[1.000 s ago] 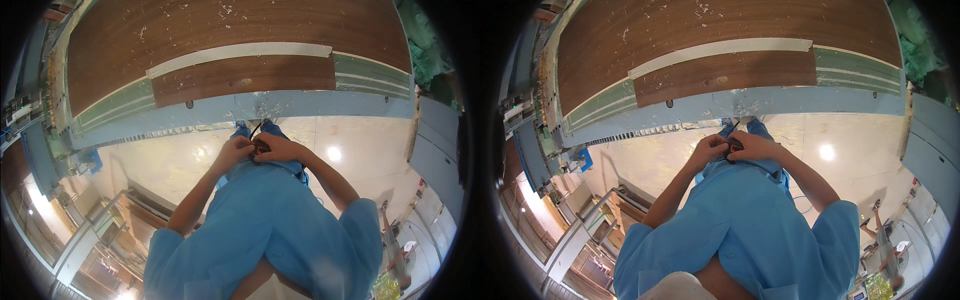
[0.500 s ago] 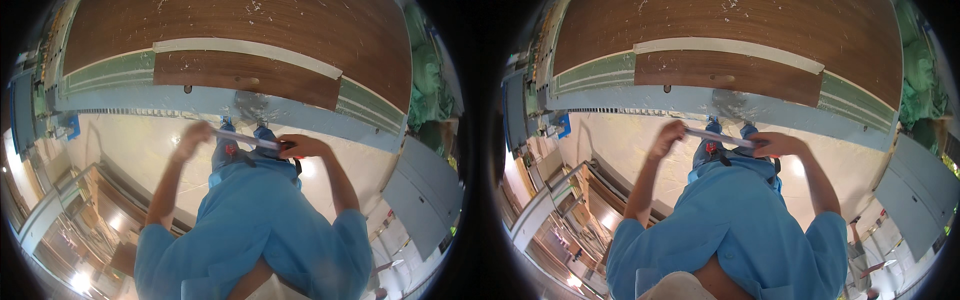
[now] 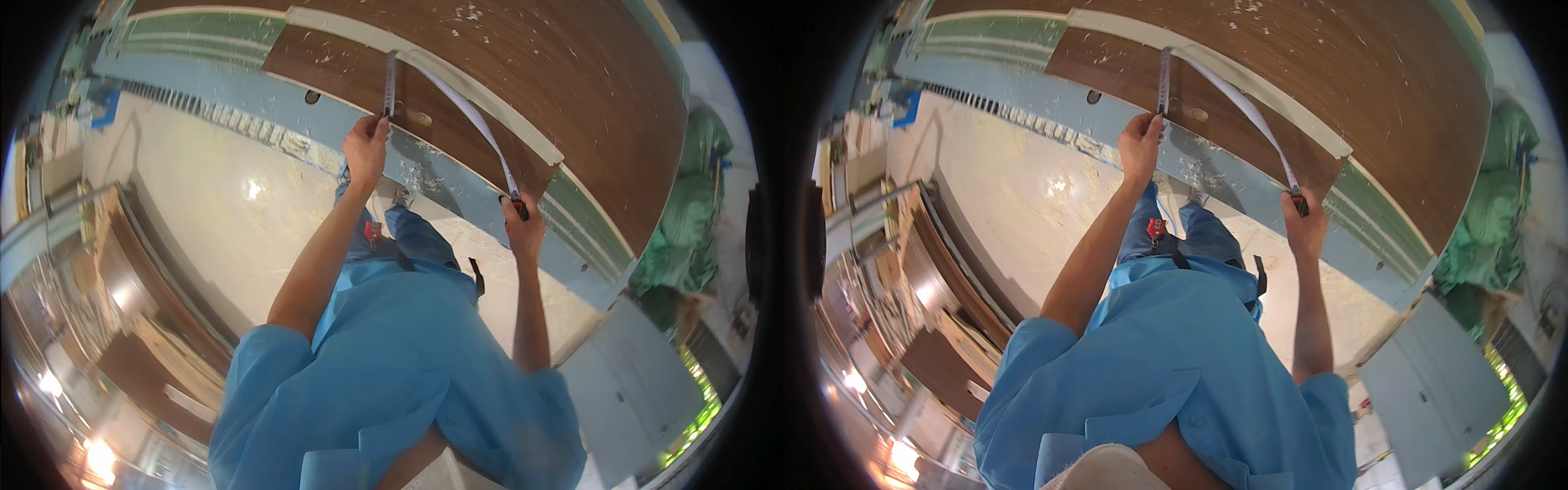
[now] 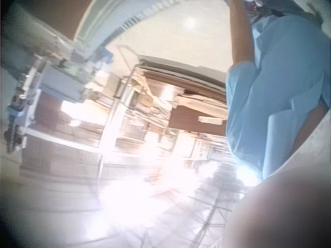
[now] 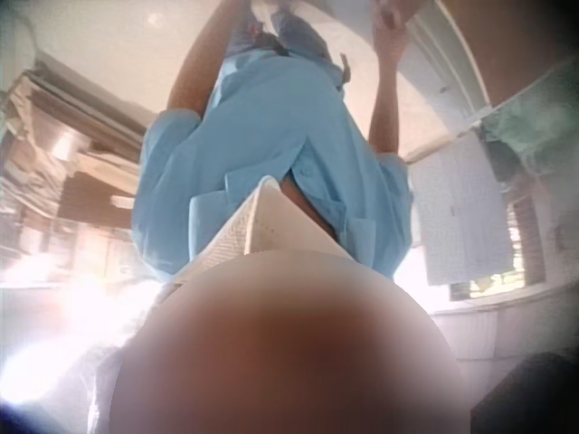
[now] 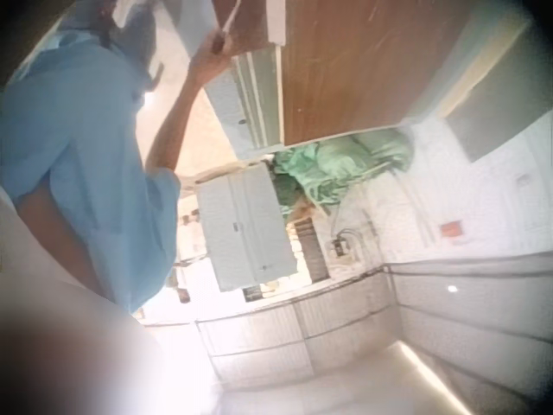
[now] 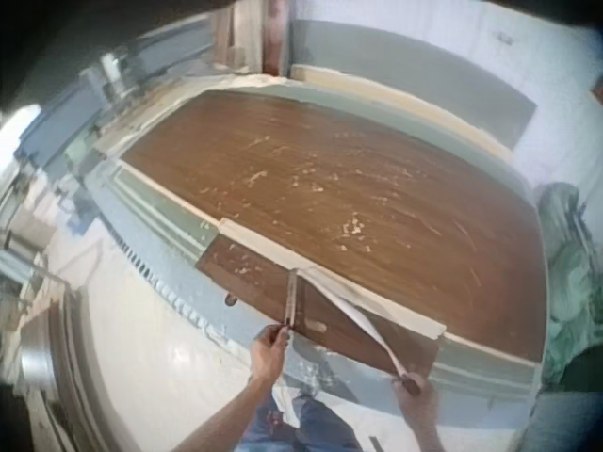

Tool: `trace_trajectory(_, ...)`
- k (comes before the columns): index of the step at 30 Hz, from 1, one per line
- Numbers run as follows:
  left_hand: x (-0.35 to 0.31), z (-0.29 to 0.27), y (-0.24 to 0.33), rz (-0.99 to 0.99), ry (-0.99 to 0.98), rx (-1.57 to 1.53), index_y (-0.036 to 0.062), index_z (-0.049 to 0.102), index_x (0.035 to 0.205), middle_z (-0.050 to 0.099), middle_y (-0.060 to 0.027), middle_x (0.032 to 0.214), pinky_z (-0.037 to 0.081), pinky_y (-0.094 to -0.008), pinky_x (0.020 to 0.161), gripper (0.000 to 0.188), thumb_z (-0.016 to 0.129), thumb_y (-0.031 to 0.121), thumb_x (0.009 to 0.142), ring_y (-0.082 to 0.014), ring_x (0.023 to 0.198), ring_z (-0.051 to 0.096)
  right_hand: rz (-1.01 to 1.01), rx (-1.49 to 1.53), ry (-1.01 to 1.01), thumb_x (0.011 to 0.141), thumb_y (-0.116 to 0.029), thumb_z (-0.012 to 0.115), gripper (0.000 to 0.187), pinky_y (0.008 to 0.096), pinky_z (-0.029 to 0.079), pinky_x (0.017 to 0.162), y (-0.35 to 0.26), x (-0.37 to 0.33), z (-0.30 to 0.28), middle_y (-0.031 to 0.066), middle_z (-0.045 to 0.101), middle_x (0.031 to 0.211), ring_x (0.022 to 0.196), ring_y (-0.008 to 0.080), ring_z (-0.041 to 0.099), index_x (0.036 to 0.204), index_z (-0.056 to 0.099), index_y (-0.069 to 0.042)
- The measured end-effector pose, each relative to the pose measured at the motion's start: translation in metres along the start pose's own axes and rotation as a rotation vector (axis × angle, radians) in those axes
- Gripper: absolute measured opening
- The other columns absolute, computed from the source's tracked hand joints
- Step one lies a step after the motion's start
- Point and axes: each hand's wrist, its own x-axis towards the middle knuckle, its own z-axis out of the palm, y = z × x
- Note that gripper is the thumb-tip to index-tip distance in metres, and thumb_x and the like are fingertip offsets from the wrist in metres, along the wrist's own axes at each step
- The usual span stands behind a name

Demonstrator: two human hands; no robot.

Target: The person places a wooden board onto a CNC machine bed, secures it with masking tape, and then operates the machine's control panel. The person subsequently measures the board with a tape measure.

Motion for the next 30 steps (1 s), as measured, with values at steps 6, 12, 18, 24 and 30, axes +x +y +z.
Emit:
trace_trajectory(6, -0.001, 0.004, 0.011, -0.007, 0.158, 0.108, -0.007, 0.071, 0.104, 0.074, -0.0112, 0.082, 0.055, -0.0298, 0.065, 0.033, 0.066, 0.025, 0.095, -0.0159, 0.071, 0.069, 0.002, 0.06, -0.042, 0.088, -0.03, 0.077, 0.038, 0.0285, 0.047, 0.06, 0.029, -0.011, -0.005, 0.0011, 0.066, 0.078, 0.065, 0.0102, 0.058, 0.115, 0.07, -0.004)
trace_trajectory(12, -0.005, 0.013, 0.003, -0.065, 0.186, 0.102, -0.007, 0.071, 0.104, 0.074, -0.0118, 0.08, 0.055, -0.0308, 0.065, 0.033, 0.067, 0.025, 0.095, -0.0166, 0.069, 0.07, 0.092, 0.032, -0.097, 0.089, -0.026, 0.076, 0.034, 0.0262, 0.043, 0.054, 0.03, -0.02, -0.008, 0.0001, 0.064, 0.073, 0.059, 0.0063, 0.053, 0.113, 0.069, -0.003)
trace_trajectory(18, -0.006, 0.021, 0.002, -0.08, 0.211, 0.039, -0.0082, 0.07, 0.105, 0.074, -0.0125, 0.082, 0.056, -0.0302, 0.064, 0.032, 0.067, 0.022, 0.095, -0.0161, 0.068, 0.071, 0.049, -0.015, -0.115, 0.089, -0.029, 0.075, 0.034, 0.0272, 0.043, 0.057, 0.028, -0.021, -0.014, 0.0002, 0.062, 0.072, 0.062, 0.0074, 0.052, 0.111, 0.069, -0.004)
trace_trajectory(24, -0.008, 0.023, 0.009, -0.174, 0.206, -0.063, -0.0093, 0.07, 0.107, 0.075, -0.0122, 0.085, 0.058, -0.0288, 0.066, 0.03, 0.068, 0.019, 0.096, -0.0153, 0.07, 0.071, 0.039, -0.046, -0.121, 0.089, -0.032, 0.075, 0.036, 0.0291, 0.045, 0.063, 0.032, -0.019, -0.014, 0.0022, 0.065, 0.077, 0.068, 0.0095, 0.056, 0.113, 0.069, -0.005)
trace_trajectory(30, -0.009, 0.023, 0.015, -0.2, 0.199, -0.072, -0.0105, 0.069, 0.109, 0.075, -0.0137, 0.089, 0.06, -0.0293, 0.067, 0.029, 0.068, 0.016, 0.097, -0.0158, 0.073, 0.073, 0.091, -0.065, -0.151, 0.089, -0.033, 0.075, 0.037, 0.0301, 0.048, 0.068, 0.034, -0.02, -0.015, 0.0042, 0.069, 0.083, 0.074, 0.0114, 0.06, 0.114, 0.07, -0.006)
